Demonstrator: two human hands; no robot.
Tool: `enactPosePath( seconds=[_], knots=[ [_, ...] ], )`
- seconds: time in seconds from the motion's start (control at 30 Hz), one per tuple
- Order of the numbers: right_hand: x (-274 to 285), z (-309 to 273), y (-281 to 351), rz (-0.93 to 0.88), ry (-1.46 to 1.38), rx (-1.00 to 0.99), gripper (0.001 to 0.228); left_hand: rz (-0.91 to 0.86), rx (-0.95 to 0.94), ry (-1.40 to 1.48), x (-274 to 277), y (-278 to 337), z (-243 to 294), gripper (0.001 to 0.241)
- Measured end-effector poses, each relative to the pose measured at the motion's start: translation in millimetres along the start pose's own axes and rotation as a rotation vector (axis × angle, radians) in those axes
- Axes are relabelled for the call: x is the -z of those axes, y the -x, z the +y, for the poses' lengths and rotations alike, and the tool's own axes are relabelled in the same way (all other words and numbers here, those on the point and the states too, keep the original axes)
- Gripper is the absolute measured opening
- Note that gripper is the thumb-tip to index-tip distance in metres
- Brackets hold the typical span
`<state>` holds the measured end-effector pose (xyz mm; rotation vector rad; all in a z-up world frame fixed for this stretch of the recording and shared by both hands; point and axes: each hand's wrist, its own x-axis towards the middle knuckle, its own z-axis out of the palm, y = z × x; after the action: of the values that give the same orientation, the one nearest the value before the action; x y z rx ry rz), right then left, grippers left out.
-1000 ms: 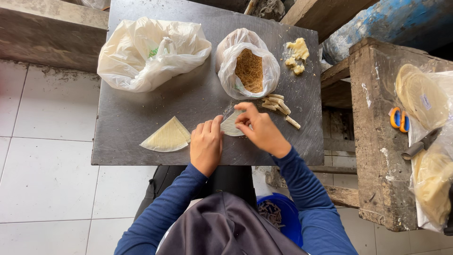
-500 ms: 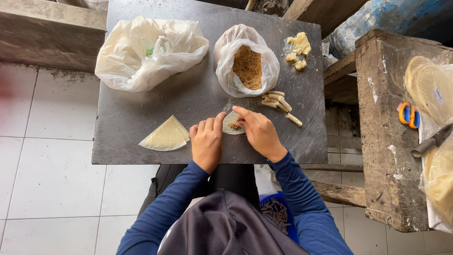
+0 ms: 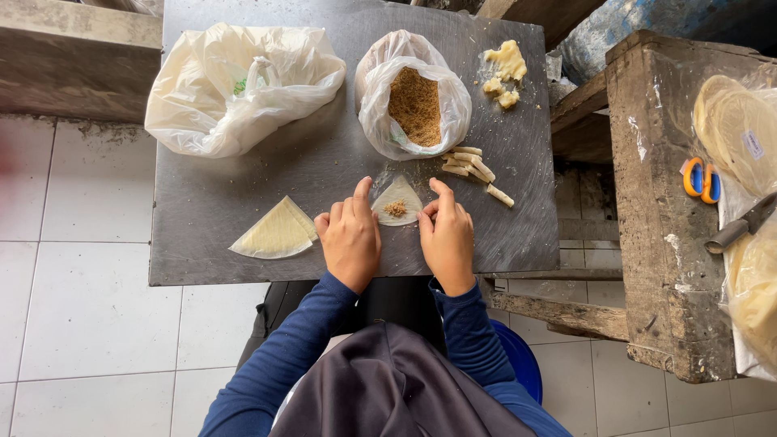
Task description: The person puts a small amount of filling onto thin pastry sheets, rolls them into thin cylinders by hand using a paste to seal them, and places the finished wraps into a bucket.
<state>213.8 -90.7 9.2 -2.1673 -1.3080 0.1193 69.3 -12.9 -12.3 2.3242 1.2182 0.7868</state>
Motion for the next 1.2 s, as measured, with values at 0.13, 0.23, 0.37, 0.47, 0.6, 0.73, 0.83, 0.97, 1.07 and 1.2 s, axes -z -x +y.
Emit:
enactPosePath(
  seconds=[0.13,0.23,0.37,0.47,0.6,0.73,0.83,0.97,1.07,1.2],
  knots=[
    [-1.0,-4.4,-1.3,0.005,-0.089,-0.014,0.050,0.044,-0.023,0.023,-3.2,-0.1,0.6,0.056],
    [-1.1,-10.8,1.0,0.014,-0.191,-0.032,0.052,0.061,-0.038,0.103,-5.4,0.3,0.8,0.053],
    [-5.7,-19.9,3.2,0.059,-0.294,0.041,0.060,0.030,-0.060,0.316,-9.3,0.0,3.6,0.049],
    [-10.6,-23.2,5.3,0.091,-0.301,0.058,0.062,0.023,-0.112,0.434,-11.0,1.3,5.8,0.047],
    [-16.1,-19.8,8.3,0.119,-0.289,0.067,0.061,-0.019,-0.190,0.415,-10.6,0.6,2.1,0.051],
    [-23.0,-16.2,11.6,0.129,-0.270,0.093,0.056,-0.091,-0.266,0.321,-5.2,0.2,-7.2,0.054],
    [-25.2,-14.9,12.5,0.142,-0.220,0.140,0.056,-0.145,-0.294,0.318,-1.6,-3.3,-12.5,0.054],
    [-24.4,-14.0,13.0,0.143,-0.151,0.213,0.059,-0.173,-0.327,0.298,2.7,-9.2,-17.4,0.055],
    [-23.8,-13.2,13.5,0.132,-0.107,0.239,0.060,-0.193,-0.379,0.216,4.0,-13.8,-20.0,0.057],
    [-20.5,-10.7,14.1,0.098,-0.035,0.256,0.064,-0.209,-0.434,0.111,1.6,-15.5,-20.6,0.056]
  ],
)
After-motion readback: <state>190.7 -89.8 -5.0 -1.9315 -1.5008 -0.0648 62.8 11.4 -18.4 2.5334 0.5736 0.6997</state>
